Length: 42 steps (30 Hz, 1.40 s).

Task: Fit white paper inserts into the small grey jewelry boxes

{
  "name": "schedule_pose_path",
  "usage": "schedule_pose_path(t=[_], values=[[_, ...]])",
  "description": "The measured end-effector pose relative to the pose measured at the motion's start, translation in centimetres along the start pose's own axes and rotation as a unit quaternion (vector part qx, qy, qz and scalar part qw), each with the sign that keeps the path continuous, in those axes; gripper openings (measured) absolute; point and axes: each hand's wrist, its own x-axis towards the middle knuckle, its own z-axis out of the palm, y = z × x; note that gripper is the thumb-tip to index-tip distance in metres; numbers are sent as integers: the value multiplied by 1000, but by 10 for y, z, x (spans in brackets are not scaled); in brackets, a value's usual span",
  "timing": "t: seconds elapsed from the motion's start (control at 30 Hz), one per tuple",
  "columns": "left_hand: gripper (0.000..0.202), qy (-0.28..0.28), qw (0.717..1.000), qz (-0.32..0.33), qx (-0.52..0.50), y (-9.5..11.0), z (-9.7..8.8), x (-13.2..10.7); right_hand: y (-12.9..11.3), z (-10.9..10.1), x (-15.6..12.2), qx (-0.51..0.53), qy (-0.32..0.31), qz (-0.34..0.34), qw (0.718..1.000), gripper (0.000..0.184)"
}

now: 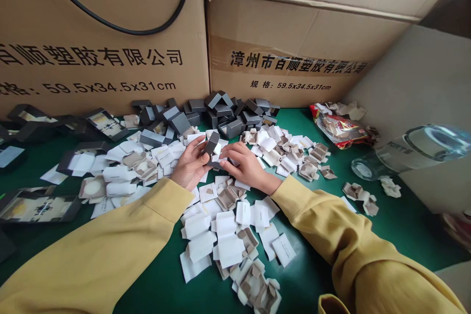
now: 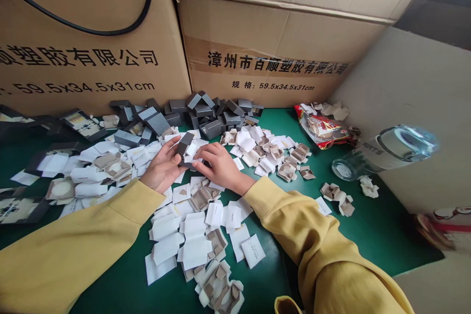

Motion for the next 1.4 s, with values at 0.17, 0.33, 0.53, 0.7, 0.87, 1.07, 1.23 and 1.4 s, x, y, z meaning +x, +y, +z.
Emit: schedule_pose_path(t=[0.17, 0.33, 0.53, 0.7, 0.87, 1.07, 1.23, 1.4], values=[[46, -2, 1000, 6, 2, 1, 2, -1, -3, 3, -2, 31, 44, 90, 995, 21], [51, -15, 1000, 1, 19, -1, 3, -1, -8, 10, 0, 79, 68, 147, 984, 32], [48, -27, 999, 5, 26, -2, 2, -1, -13, 11, 3, 104, 80, 162, 978, 23], [46, -22, 1000, -4, 13, -1, 2, -1, -14, 4, 6, 70, 80, 128, 986, 15], [43, -25, 1000, -6, 16, -1, 3, -1, -15, -1, 9, 43, 55, 99, 993, 15], [43, -31, 999, -14, 22, 0, 4, -2, -15, 1, 10, 8, 0, 94, 996, 17], [44, -31, 999, -21, 22, 0, 3, -2, -12, 2, 9, -12, -13, 69, 997, 19], [44, -25, 999, -26, 29, 0, 2, -2, -10, 1, 7, -3, -11, 34, 999, 20]])
